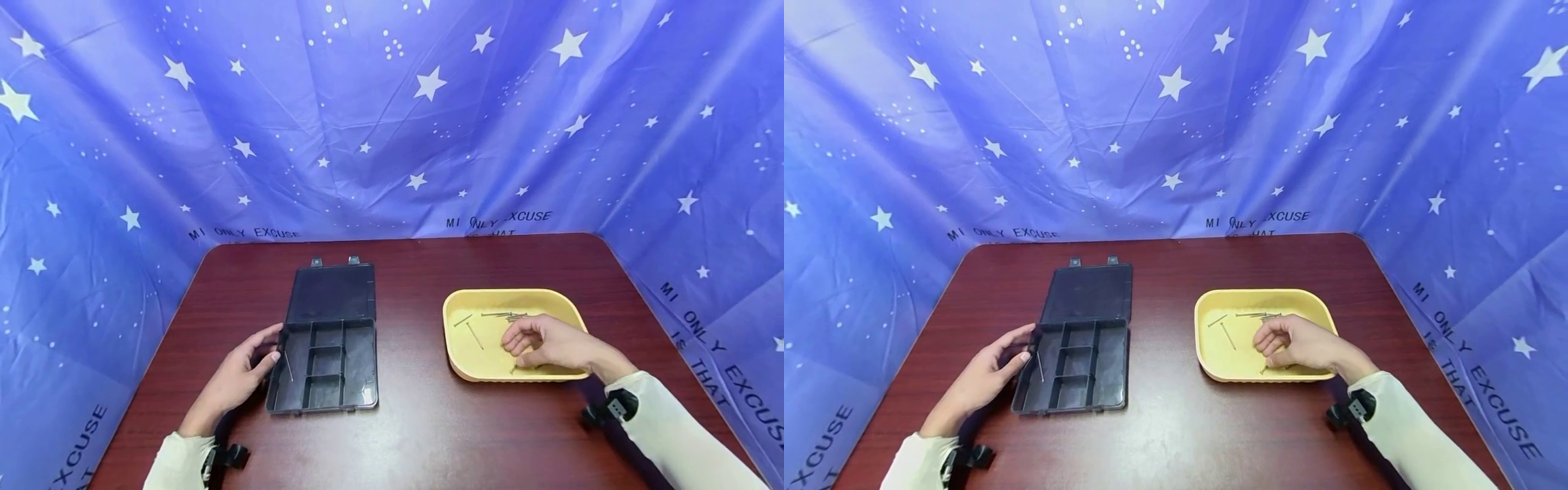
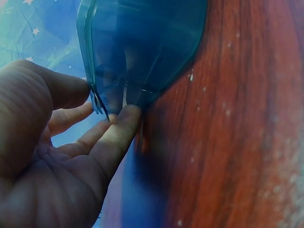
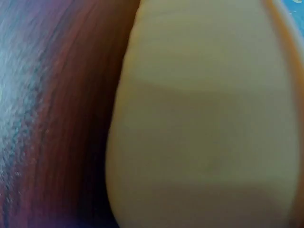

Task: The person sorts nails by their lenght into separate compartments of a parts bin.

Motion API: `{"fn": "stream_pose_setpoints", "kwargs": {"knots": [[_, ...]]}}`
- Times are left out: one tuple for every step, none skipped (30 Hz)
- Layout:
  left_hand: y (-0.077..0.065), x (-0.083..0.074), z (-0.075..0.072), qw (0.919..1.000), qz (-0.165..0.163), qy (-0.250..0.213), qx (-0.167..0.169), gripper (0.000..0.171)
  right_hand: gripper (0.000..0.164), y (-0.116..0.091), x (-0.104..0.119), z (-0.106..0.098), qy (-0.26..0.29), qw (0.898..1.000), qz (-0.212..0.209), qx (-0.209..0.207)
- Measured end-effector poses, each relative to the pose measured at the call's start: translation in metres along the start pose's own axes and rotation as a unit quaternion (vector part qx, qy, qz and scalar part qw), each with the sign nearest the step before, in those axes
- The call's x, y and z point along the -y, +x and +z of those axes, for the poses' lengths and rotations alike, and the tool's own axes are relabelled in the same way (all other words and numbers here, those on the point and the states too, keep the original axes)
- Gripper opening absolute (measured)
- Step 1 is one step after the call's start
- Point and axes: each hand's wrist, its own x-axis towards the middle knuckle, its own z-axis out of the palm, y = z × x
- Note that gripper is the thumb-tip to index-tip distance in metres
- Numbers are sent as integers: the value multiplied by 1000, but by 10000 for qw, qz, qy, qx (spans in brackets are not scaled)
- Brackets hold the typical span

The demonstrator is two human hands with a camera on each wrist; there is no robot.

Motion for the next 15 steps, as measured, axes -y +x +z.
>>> {"fn": "stream_pose_setpoints", "kwargs": {"knots": [[0,1,0,10000,-6,8,-8,52,34,1,-1,0,-73,10000,-39,42],[-1,1,1,10000,-10,4,-4,52,34,2,-3,1,-143,9998,-83,85],[-1,2,1,10000,-17,9,-27,52,34,3,-4,1,-256,9995,-116,106],[-1,2,1,10000,-2,16,-37,52,33,3,-5,2,-348,9993,-118,106],[-2,2,1,10000,10,11,-50,51,32,4,-6,3,-448,9989,-123,86],[-2,2,2,10000,22,14,-54,51,31,5,-7,4,-563,9983,-134,56],[-2,2,2,10000,49,18,-72,51,30,5,-8,4,-688,9975,-145,18],[-2,2,3,9999,65,12,-77,51,29,6,-8,5,-846,9963,-174,-29],[-2,2,3,9999,83,11,-91,51,29,6,-9,6,-1001,9947,-208,-72],[-2,2,4,9999,94,11,-100,51,29,7,-9,7,-1133,9932,-256,-112],[-2,2,4,9999,86,4,-104,51,29,8,-9,8,-1259,9915,-301,-158],[-2,3,4,9999,82,0,-111,51,29,8,-9,8,-1355,9900,-336,-195],[-2,2,4,9999,75,-8,-119,51,29,8,-9,9,-1440,9887,-358,-233],[-2,2,4,9999,70,-3,-124,51,29,9,-10,9,-1512,9875,-356,-269],[-2,2,5,9999,64,10,-129,51,29,9,-10,9,-1546,9870,-335,-296]]}}
